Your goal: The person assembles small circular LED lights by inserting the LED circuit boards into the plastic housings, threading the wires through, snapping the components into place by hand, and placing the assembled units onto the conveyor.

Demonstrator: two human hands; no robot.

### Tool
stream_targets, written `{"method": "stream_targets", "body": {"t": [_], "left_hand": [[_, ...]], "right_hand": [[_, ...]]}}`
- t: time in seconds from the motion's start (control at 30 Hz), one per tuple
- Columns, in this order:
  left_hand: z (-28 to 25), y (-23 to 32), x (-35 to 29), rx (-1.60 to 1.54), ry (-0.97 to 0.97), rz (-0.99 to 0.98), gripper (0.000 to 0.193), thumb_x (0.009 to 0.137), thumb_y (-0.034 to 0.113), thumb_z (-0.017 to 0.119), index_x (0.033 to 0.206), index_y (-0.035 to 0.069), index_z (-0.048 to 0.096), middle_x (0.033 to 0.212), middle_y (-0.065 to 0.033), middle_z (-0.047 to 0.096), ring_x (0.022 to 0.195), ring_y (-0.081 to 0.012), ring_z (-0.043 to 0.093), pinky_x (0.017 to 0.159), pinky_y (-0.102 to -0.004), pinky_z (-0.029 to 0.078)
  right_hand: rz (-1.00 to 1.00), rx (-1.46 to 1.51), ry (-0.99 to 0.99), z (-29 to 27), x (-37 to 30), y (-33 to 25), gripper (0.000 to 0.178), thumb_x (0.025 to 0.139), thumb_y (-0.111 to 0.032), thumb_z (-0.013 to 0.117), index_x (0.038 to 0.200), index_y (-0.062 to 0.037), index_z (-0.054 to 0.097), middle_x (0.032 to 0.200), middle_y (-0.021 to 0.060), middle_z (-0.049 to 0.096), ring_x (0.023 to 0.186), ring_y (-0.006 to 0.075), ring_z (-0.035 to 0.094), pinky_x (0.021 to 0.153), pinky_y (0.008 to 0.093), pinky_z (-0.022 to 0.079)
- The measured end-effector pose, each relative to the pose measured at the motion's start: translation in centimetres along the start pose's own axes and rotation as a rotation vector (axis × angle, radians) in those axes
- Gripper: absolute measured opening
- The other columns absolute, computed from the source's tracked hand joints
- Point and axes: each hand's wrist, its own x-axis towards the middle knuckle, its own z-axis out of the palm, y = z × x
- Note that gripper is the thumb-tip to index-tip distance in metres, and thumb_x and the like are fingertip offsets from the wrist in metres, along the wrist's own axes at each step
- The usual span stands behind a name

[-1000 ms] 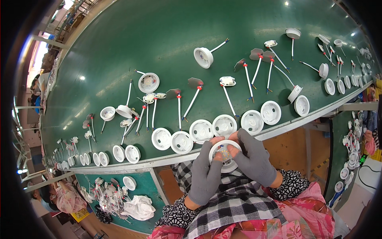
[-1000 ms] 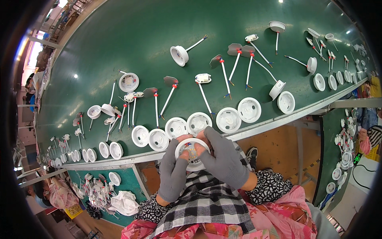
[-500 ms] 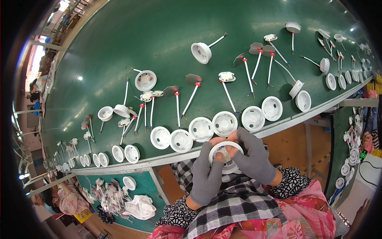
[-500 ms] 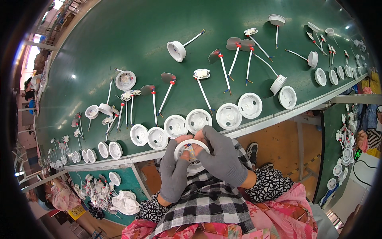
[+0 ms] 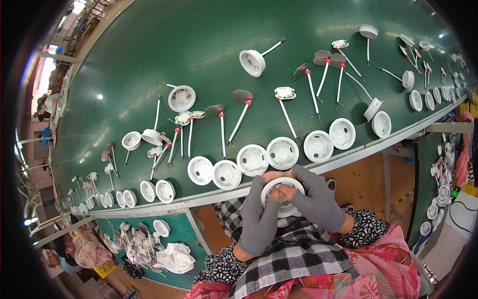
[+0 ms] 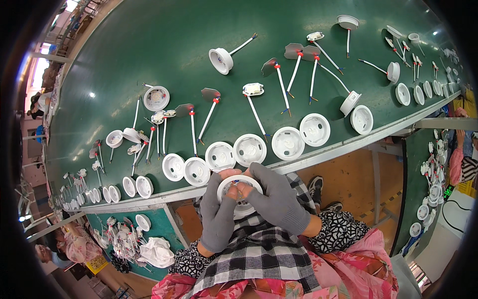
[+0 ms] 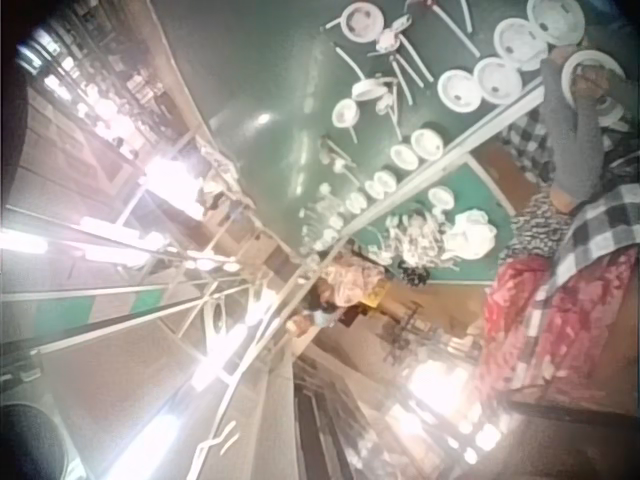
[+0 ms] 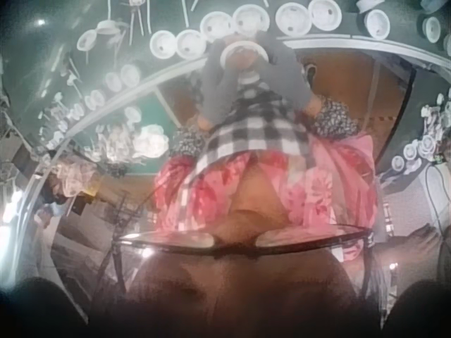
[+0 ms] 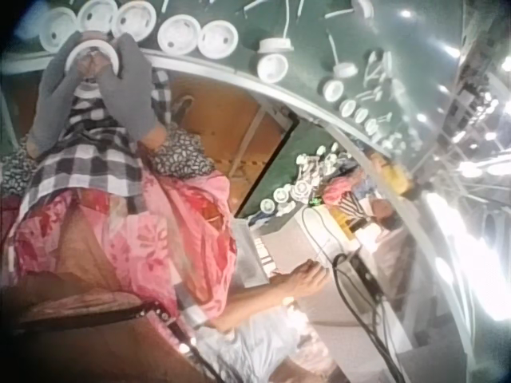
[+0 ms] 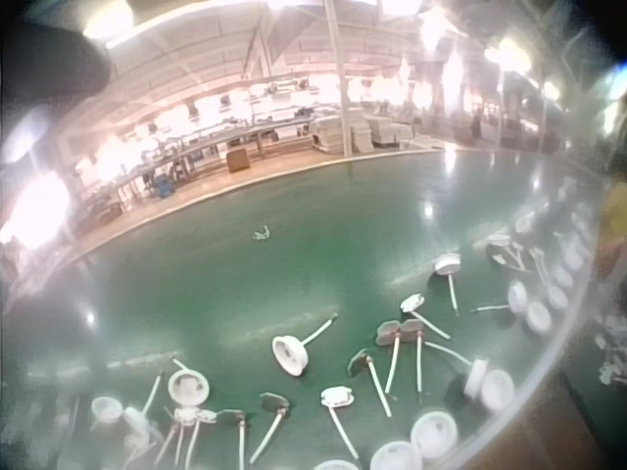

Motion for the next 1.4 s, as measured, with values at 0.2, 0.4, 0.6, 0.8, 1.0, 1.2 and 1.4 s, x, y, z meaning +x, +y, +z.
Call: {"method": "stream_targets", "body": {"t": [0.2, 0.4, 0.6, 0.8, 1.0, 1.2, 1.4], "left_hand": [[0.4, -0.5, -0.3, 0.008, 0.019, 0.033, 0.025, 0.101, 0.011, 0.047, 0.122, 0.001, 0.056, 0.108, -0.0084, 0.065, 0.098, -0.0125, 0.061, 0.087, -0.0272, 0.049], [-1.2, -1.0, 0.9, -0.147, -0.069, -0.007, 0.03, 0.101, 0.009, 0.047, 0.13, 0.004, 0.051, 0.116, -0.0068, 0.062, 0.103, -0.0114, 0.059, 0.09, -0.0264, 0.048], [-2.5, 0.1, 1.0, -0.067, -0.196, -0.116, 0.034, 0.098, 0.01, 0.054, 0.131, 0.003, 0.049, 0.114, -0.0096, 0.061, 0.102, -0.0132, 0.059, 0.089, -0.0276, 0.048], [-2.3, -1.0, 1.3, 0.073, -0.195, 0.005, 0.04, 0.093, 0.006, 0.057, 0.133, 0.004, 0.05, 0.114, -0.0076, 0.063, 0.1, -0.012, 0.061, 0.085, -0.0275, 0.052], [-2.1, -1.2, 1.2, 0.097, -0.186, 0.137, 0.04, 0.096, 0.005, 0.055, 0.135, 0.003, 0.045, 0.106, -0.0143, 0.063, 0.098, -0.019, 0.063, 0.087, -0.0293, 0.048], [-7.7, 6.4, 0.5, 0.383, -0.181, 0.393, 0.044, 0.089, 0.012, 0.065, 0.132, 0.007, 0.056, 0.104, -0.0086, 0.063, 0.09, -0.0208, 0.061, 0.078, -0.0326, 0.049], [-7.1, 6.7, 3.4, 0.816, -0.457, 0.838, 0.033, 0.086, 0.013, 0.067, 0.119, 0.011, 0.067, 0.109, -0.0106, 0.064, 0.094, -0.0339, 0.058, 0.081, -0.0418, 0.046]], "right_hand": [[-0.117, 0.027, 0.082, 0.6, -0.1, 0.0, 0.028, 0.094, -0.028, 0.061, 0.095, -0.0012, 0.056, 0.073, 0.0122, 0.057, 0.065, 0.0169, 0.052, 0.06, 0.034, 0.044], [0.02, -0.023, -0.219, -1.9, 1.8, -1.5, 0.034, 0.093, -0.031, 0.062, 0.101, 0.0008, 0.055, 0.073, 0.0162, 0.057, 0.062, 0.0229, 0.052, 0.061, 0.0369, 0.044], [0.026, -0.145, -0.195, -1.5, 1.8, -1.4, 0.034, 0.092, -0.03, 0.062, 0.104, 0.0009, 0.056, 0.078, 0.0187, 0.062, 0.068, 0.0282, 0.062, 0.066, 0.0381, 0.047], [0.013, -0.103, -0.187, -1.2, 2.1, -1.5, 0.029, 0.091, -0.026, 0.063, 0.101, 0.0003, 0.057, 0.08, 0.0188, 0.063, 0.07, 0.026, 0.063, 0.066, 0.0373, 0.048], [-0.098, -0.115, -0.146, -1.2, 2.1, -0.7, 0.026, 0.09, -0.024, 0.064, 0.099, -0.0011, 0.059, 0.079, 0.0154, 0.063, 0.07, 0.0246, 0.061, 0.067, 0.0366, 0.048], [-0.354, -0.082, -0.326, -6.4, 2.5, -2.8, 0.027, 0.086, -0.015, 0.071, 0.11, -0.004, 0.068, 0.093, 0.0052, 0.063, 0.086, 0.0159, 0.059, 0.075, 0.0309, 0.045], [-0.195, -0.039, -0.509, -6.5, 2.3, -4.4, 0.023, 0.09, -0.018, 0.072, 0.107, -0.0028, 0.069, 0.09, 0.0015, 0.063, 0.084, 0.0087, 0.058, 0.074, 0.0276, 0.045]]}}
